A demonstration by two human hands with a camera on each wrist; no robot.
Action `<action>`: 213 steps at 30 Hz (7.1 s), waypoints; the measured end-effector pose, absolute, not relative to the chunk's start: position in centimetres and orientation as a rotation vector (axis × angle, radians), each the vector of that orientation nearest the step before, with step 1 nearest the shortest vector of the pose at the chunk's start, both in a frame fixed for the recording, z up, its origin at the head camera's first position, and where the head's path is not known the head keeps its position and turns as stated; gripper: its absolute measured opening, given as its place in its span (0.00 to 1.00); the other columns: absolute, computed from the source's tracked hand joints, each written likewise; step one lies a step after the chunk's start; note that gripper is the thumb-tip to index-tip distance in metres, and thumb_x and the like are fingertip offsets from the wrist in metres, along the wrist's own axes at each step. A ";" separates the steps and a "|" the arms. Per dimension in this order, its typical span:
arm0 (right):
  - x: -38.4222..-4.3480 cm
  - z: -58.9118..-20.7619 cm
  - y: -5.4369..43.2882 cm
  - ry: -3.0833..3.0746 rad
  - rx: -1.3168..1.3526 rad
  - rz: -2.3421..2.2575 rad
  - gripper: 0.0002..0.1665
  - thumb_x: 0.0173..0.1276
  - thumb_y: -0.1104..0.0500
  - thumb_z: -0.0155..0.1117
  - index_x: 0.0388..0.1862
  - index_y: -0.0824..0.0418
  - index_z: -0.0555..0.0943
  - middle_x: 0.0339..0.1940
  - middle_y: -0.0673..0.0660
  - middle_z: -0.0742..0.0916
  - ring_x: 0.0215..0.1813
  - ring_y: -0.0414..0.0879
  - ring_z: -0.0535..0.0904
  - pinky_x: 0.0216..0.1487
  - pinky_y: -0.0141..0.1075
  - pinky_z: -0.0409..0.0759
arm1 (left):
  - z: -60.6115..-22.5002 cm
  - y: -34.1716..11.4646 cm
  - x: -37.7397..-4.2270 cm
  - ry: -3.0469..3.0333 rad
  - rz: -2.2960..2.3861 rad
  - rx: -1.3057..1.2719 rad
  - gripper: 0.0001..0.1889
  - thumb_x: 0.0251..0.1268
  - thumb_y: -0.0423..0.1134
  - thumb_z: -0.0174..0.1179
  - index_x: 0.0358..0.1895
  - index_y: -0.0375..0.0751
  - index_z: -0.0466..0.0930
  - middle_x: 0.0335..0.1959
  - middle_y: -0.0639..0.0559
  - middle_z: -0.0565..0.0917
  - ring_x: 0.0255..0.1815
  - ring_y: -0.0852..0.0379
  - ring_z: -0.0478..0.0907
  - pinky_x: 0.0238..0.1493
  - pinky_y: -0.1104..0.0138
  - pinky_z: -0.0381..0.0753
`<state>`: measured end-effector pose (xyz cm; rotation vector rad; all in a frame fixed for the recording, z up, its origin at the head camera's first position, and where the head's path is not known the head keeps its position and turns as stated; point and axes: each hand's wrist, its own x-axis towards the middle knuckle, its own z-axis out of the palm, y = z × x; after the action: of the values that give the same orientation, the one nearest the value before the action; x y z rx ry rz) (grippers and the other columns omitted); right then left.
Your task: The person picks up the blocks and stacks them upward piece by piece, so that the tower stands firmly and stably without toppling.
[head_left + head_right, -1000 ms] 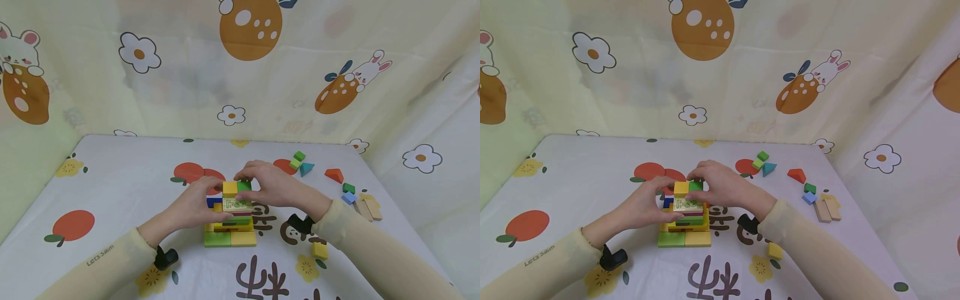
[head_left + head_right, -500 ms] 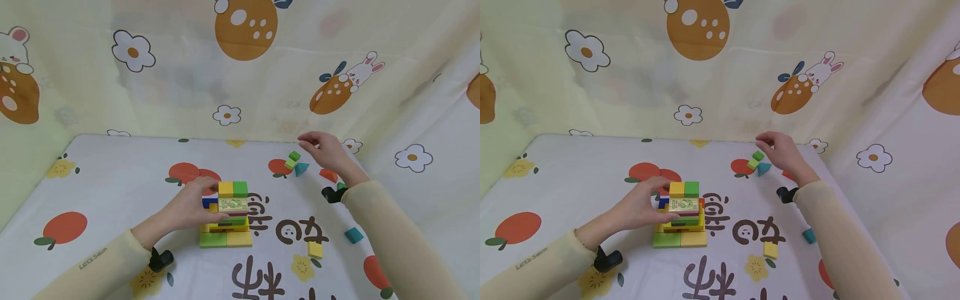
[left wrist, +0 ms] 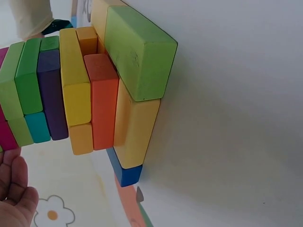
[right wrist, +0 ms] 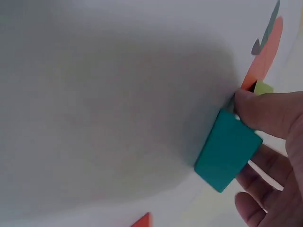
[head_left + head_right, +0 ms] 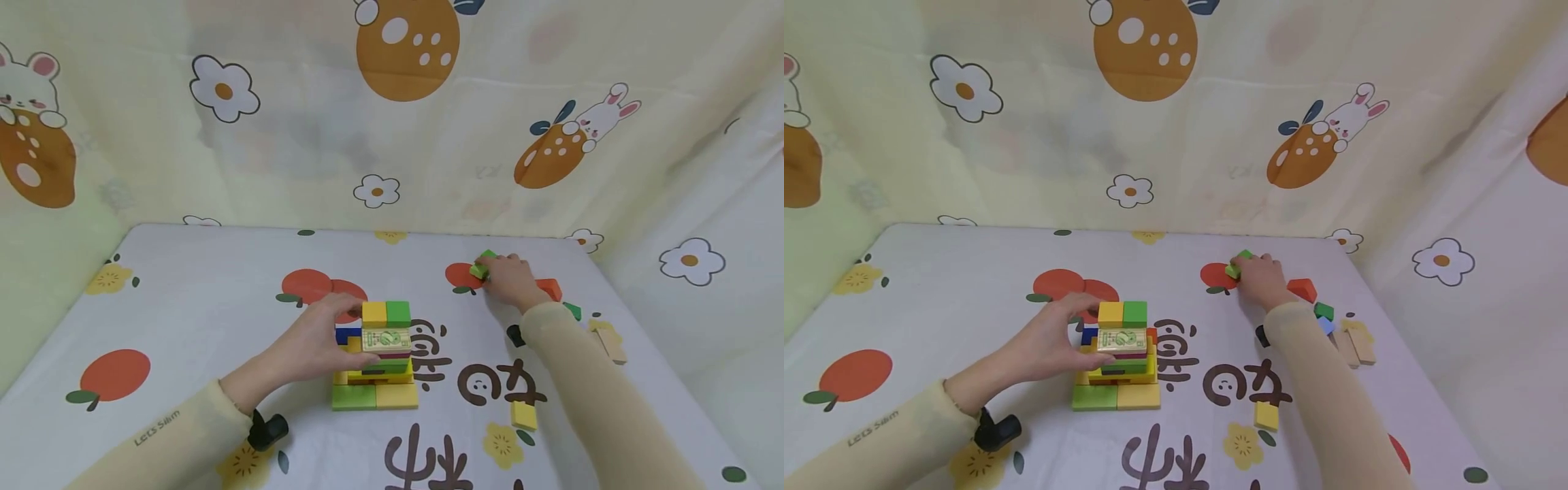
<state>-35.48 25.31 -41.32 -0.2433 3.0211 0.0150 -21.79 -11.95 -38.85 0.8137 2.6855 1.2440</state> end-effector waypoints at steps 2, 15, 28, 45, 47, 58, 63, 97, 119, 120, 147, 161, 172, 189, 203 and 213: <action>-35.1 -41.1 24.6 3.024 -0.238 0.002 0.26 0.70 0.62 0.65 0.67 0.62 0.77 0.57 0.68 0.85 0.61 0.70 0.73 0.65 0.65 0.70 | -38.9 -11.9 -21.8 2.691 1.240 0.817 0.32 0.51 0.49 0.79 0.59 0.42 0.79 0.54 0.50 0.83 0.59 0.46 0.78 0.62 0.47 0.81; -27.6 -40.3 19.6 2.824 -0.579 -0.275 0.19 0.58 0.59 0.80 0.49 0.57 0.86 0.33 0.47 0.89 0.44 0.46 0.81 0.53 0.52 0.72 | -38.7 -11.9 -22.0 2.688 1.242 0.837 0.32 0.52 0.49 0.79 0.59 0.43 0.79 0.54 0.50 0.82 0.59 0.47 0.78 0.62 0.48 0.81; -24.4 -40.8 19.8 2.860 -0.514 -0.367 0.20 0.62 0.55 0.77 0.52 0.59 0.87 0.45 0.52 0.90 0.50 0.49 0.80 0.56 0.51 0.80 | -38.9 -11.9 -21.8 2.693 1.225 0.827 0.32 0.52 0.49 0.79 0.59 0.42 0.79 0.54 0.50 0.83 0.59 0.48 0.78 0.62 0.48 0.81; -17.9 -32.2 13.6 2.954 -0.962 -0.641 0.19 0.63 0.55 0.78 0.51 0.58 0.86 0.40 0.46 0.88 0.43 0.39 0.80 0.44 0.33 0.82 | -38.9 -11.8 -22.1 2.658 1.273 0.871 0.30 0.52 0.47 0.79 0.58 0.43 0.79 0.54 0.50 0.82 0.59 0.47 0.78 0.63 0.46 0.80; -17.7 -32.4 13.2 2.959 -0.958 -0.649 0.19 0.62 0.54 0.78 0.50 0.58 0.86 0.39 0.46 0.88 0.42 0.38 0.80 0.43 0.32 0.82 | -38.9 -11.7 -22.1 2.657 1.271 0.869 0.31 0.52 0.47 0.78 0.59 0.43 0.79 0.54 0.50 0.82 0.60 0.48 0.78 0.63 0.47 0.80; -17.8 -33.4 12.7 3.031 -0.932 -0.675 0.20 0.60 0.57 0.79 0.50 0.59 0.86 0.40 0.50 0.88 0.41 0.43 0.82 0.42 0.32 0.83 | -38.9 -11.8 -22.0 2.662 1.268 0.846 0.31 0.52 0.47 0.78 0.59 0.43 0.79 0.55 0.49 0.82 0.60 0.47 0.78 0.63 0.47 0.80; -17.8 -33.7 12.7 3.053 -0.893 -0.709 0.19 0.60 0.56 0.80 0.49 0.58 0.86 0.40 0.49 0.88 0.41 0.42 0.81 0.41 0.32 0.83 | -39.0 -11.9 -22.0 2.665 1.269 0.855 0.30 0.52 0.47 0.78 0.58 0.43 0.79 0.54 0.49 0.82 0.60 0.46 0.78 0.63 0.47 0.80; -17.1 -34.8 9.5 3.164 -0.896 -0.659 0.11 0.59 0.57 0.80 0.35 0.59 0.87 0.29 0.49 0.85 0.30 0.39 0.75 0.32 0.25 0.77 | -39.0 -12.2 -22.0 2.667 1.276 0.889 0.28 0.53 0.45 0.77 0.57 0.42 0.80 0.54 0.50 0.82 0.60 0.48 0.78 0.62 0.47 0.81; -18.7 -34.1 11.0 3.181 -0.973 -0.823 0.14 0.63 0.56 0.77 0.42 0.61 0.84 0.32 0.51 0.85 0.34 0.40 0.77 0.34 0.30 0.78 | -39.0 -12.1 -22.1 2.673 1.268 0.893 0.30 0.52 0.47 0.79 0.57 0.43 0.80 0.53 0.50 0.83 0.59 0.48 0.78 0.62 0.47 0.80; -19.1 -34.0 11.5 3.166 -0.979 -0.843 0.16 0.64 0.57 0.76 0.47 0.61 0.84 0.36 0.52 0.86 0.37 0.42 0.78 0.36 0.32 0.79 | -39.0 -12.1 -22.1 2.677 1.260 0.889 0.30 0.52 0.48 0.79 0.58 0.43 0.80 0.54 0.50 0.83 0.59 0.48 0.78 0.62 0.48 0.80; -35.2 -38.1 26.1 2.946 -0.132 -0.582 0.36 0.81 0.51 0.53 0.79 0.68 0.60 0.73 0.75 0.71 0.74 0.71 0.64 0.74 0.64 0.65 | -39.2 -12.2 -22.0 2.649 1.277 0.805 0.31 0.51 0.49 0.79 0.59 0.44 0.79 0.54 0.51 0.82 0.60 0.48 0.77 0.62 0.46 0.80; -38.8 -40.4 26.1 2.809 -0.093 -0.234 0.35 0.77 0.53 0.54 0.77 0.67 0.64 0.70 0.74 0.74 0.65 0.69 0.69 0.68 0.69 0.69 | -38.9 -12.1 -21.8 2.667 1.256 0.839 0.31 0.51 0.48 0.79 0.59 0.44 0.79 0.54 0.51 0.82 0.61 0.49 0.77 0.62 0.46 0.81; -32.4 -40.9 20.5 2.951 -0.545 -0.071 0.19 0.65 0.60 0.73 0.54 0.61 0.87 0.36 0.53 0.89 0.44 0.55 0.79 0.55 0.65 0.74 | -38.8 -12.0 -21.8 2.660 1.253 0.831 0.32 0.52 0.49 0.79 0.60 0.44 0.79 0.55 0.51 0.82 0.62 0.48 0.77 0.62 0.46 0.80; -25.5 -42.0 21.6 2.815 -0.598 -0.402 0.26 0.63 0.56 0.75 0.59 0.60 0.83 0.37 0.47 0.88 0.45 0.44 0.77 0.47 0.41 0.79 | -39.0 -12.1 -21.9 2.678 1.232 0.799 0.32 0.52 0.50 0.79 0.60 0.45 0.78 0.55 0.51 0.81 0.61 0.48 0.77 0.62 0.49 0.80; -22.1 -35.2 19.1 2.968 -0.767 -0.585 0.20 0.62 0.57 0.78 0.51 0.59 0.86 0.36 0.45 0.88 0.48 0.47 0.82 0.51 0.47 0.83 | -38.8 -12.0 -21.8 2.685 1.228 0.798 0.33 0.51 0.50 0.79 0.60 0.44 0.78 0.56 0.51 0.81 0.61 0.47 0.77 0.62 0.49 0.81; -19.1 -32.3 15.4 2.861 -0.954 -0.674 0.20 0.62 0.54 0.78 0.51 0.57 0.86 0.36 0.43 0.87 0.45 0.39 0.77 0.47 0.36 0.80 | -39.2 -12.0 -22.0 2.655 1.278 0.859 0.30 0.51 0.48 0.79 0.58 0.44 0.80 0.53 0.52 0.83 0.60 0.49 0.77 0.61 0.47 0.81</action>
<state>-19.12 15.35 -32.34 -0.9544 2.8614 -0.6737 -22.03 -12.02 -39.16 0.8586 2.6547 1.2783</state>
